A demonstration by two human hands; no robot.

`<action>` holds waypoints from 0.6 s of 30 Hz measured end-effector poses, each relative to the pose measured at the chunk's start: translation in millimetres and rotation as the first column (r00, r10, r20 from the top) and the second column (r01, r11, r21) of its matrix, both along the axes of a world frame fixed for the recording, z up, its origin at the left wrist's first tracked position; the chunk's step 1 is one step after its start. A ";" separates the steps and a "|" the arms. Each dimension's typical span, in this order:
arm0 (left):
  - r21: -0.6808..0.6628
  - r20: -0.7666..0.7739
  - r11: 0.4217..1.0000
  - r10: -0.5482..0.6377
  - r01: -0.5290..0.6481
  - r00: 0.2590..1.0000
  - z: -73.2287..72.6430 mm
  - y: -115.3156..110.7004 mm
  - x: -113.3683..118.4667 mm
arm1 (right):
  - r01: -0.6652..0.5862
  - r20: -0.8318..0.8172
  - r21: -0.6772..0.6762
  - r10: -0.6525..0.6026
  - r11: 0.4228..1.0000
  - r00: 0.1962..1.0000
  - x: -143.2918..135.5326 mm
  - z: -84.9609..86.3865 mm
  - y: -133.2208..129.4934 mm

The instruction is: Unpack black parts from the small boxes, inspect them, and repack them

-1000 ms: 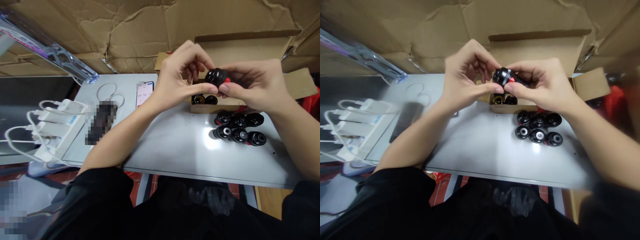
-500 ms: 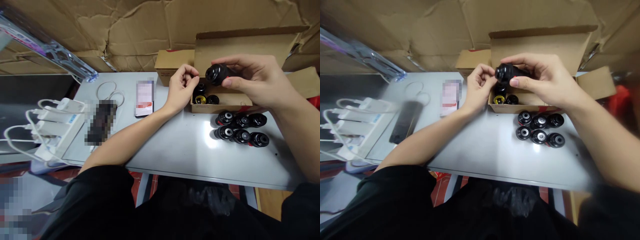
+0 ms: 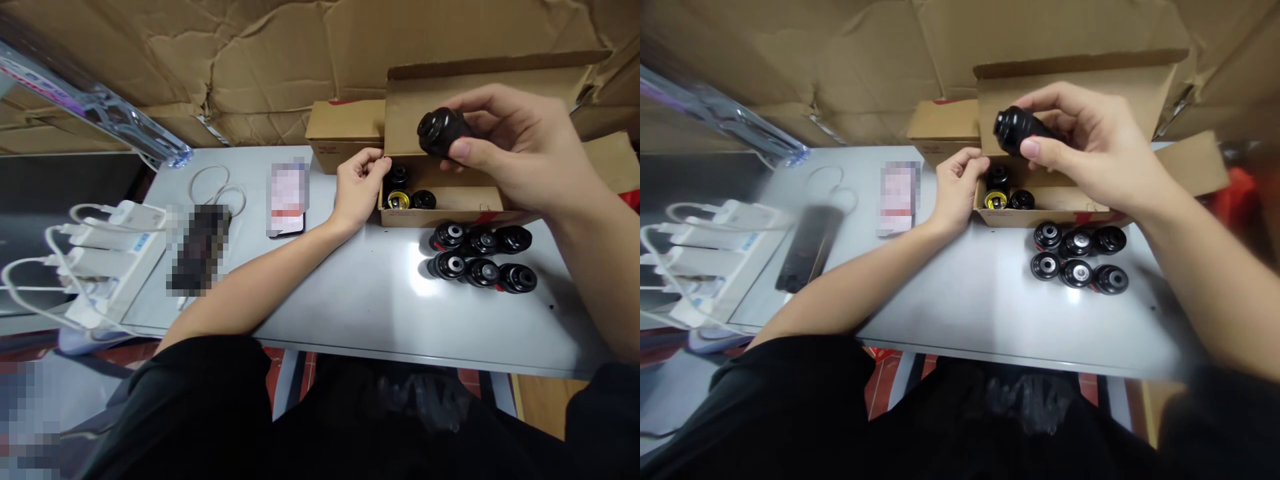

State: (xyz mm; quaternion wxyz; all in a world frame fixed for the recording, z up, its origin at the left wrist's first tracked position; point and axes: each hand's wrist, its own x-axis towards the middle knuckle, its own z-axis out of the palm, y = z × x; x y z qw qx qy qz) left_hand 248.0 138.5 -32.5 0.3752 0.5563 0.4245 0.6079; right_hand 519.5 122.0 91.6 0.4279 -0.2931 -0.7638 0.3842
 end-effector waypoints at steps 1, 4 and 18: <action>0.005 -0.021 1.000 0.010 -0.010 1.000 2.0 0.2 -1.1 | 0.047 0.051 0.058 -0.050 0.997 0.997 2.3 -0.9 0.0; 0.015 -0.049 0.999 0.038 -0.037 0.998 6.9 1.9 -4.3 | 0.145 0.193 0.265 -0.200 0.953 0.961 9.5 -4.9 -1.0; 0.003 0.027 1.000 0.003 -0.003 1.000 6.4 0.6 -3.4 | -0.027 0.156 0.089 0.013 0.996 0.988 11.8 -4.3 6.2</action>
